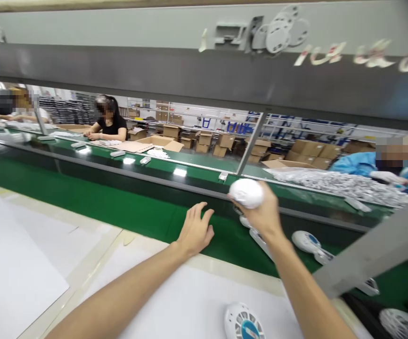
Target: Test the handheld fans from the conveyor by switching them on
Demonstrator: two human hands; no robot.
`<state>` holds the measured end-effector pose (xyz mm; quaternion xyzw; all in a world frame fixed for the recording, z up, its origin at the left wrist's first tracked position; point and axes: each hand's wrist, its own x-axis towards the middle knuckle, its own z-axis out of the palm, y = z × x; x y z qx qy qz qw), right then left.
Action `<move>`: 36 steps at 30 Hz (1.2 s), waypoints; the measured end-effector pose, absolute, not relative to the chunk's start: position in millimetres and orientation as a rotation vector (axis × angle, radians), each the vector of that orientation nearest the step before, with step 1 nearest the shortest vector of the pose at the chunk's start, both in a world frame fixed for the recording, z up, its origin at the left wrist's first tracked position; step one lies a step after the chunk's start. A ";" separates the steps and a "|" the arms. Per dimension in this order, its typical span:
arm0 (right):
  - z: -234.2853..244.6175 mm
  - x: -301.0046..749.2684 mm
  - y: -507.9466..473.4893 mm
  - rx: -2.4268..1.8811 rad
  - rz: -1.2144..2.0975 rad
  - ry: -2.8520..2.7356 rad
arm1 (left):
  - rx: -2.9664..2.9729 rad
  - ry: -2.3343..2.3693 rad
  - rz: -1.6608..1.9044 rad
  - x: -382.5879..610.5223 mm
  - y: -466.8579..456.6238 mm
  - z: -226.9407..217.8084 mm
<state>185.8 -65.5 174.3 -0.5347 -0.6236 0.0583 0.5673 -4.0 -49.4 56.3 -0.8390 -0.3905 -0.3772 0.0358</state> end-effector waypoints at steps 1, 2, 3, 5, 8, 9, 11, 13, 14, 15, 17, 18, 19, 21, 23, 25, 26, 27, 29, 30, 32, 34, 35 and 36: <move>167.0 180.5 -59.6 -1.296 0.231 -1.440 | -2.574 -1.165 -1.192 -4.5 -50.3 56.7; 158.5 174.4 -54.0 -1.329 0.361 -1.409 | -2.571 -1.115 -1.218 -4.8 -51.2 56.7; 149.6 168.4 -49.4 -1.354 0.512 -1.379 | -2.568 -1.052 -1.239 -4.9 -52.0 56.6; 132.7 158.1 -44.2 -1.375 0.747 -1.353 | -2.558 -0.919 -1.262 -4.8 -53.0 56.3; 115.4 150.6 -44.6 -1.392 0.962 -1.410 | -2.583 -0.821 -1.231 -4.4 -53.0 56.7; 112.3 150.4 -45.4 -1.411 1.021 -1.441 | -2.610 -0.823 -1.201 -4.2 -52.7 57.1; 109.9 152.5 -46.1 -1.477 1.081 -1.510 | -2.683 -0.858 -1.112 -3.9 -51.6 57.7; 112.2 157.6 -45.2 -1.561 1.062 -1.595 | -2.766 -0.940 -0.994 -3.4 -50.1 57.0; 114.7 161.1 -44.3 -1.603 1.027 -1.641 | -2.800 -0.988 -0.937 -3.2 -49.3 56.0; 117.9 165.2 -43.4 -1.646 0.975 -1.683 | -2.824 -1.032 -0.893 -2.9 -48.5 54.8; 125.1 175.6 -41.9 -1.744 0.822 -1.737 | -2.848 -1.091 -0.846 -2.5 -47.3 52.0; 128.6 182.0 -41.4 -1.807 0.732 -1.744 | -2.855 -1.102 -0.837 -2.3 -46.9 50.8; 131.6 188.9 -41.2 -1.876 0.643 -1.745 | -2.860 -1.107 -0.833 -2.2 -46.6 49.8; 135.6 203.8 -41.5 -2.033 0.510 -1.735 | -2.869 -1.120 -0.832 -2.1 -46.6 49.1; 136.5 217.1 -42.7 -2.191 0.462 -1.726 | -2.871 -1.135 -0.860 -2.0 -46.9 50.1; 134.5 225.1 -44.6 -2.314 0.506 -1.732 | -2.885 -1.134 -0.903 -1.9 -47.5 52.3; 132.6 226.2 -45.6 -2.354 0.558 -1.742 | -2.901 -1.123 -0.926 -2.0 -47.9 53.5; 130.3 225.4 -46.6 -2.376 0.615 -1.757 | -2.921 -1.109 -0.950 -2.1 -48.3 54.7; 124.8 219.0 -47.7 -2.384 0.691 -1.784 | -2.966 -1.086 -1.008 -2.7 -49.5 56.6; 122.2 214.3 -47.7 -2.377 0.693 -1.791 | -2.986 -1.090 -1.048 -3.1 -50.1 57.2; 118.2 205.0 -46.6 -2.342 0.660 -1.783 | -3.013 -1.149 -1.157 -3.7 -51.6 58.1; 117.9 197.2 -45.2 -2.264 0.675 -1.761 | -3.020 -1.278 -1.312 -2.9 -52.7 59.8; 119.8 193.6 -45.1 -2.204 0.703 -1.751 | -3.017 -1.367 -1.407 -1.7 -53.0 61.8; 123.1 189.8 -45.9 -2.132 0.731 -1.743 | -3.014 -1.470 -1.510 0.0 -53.1 65.0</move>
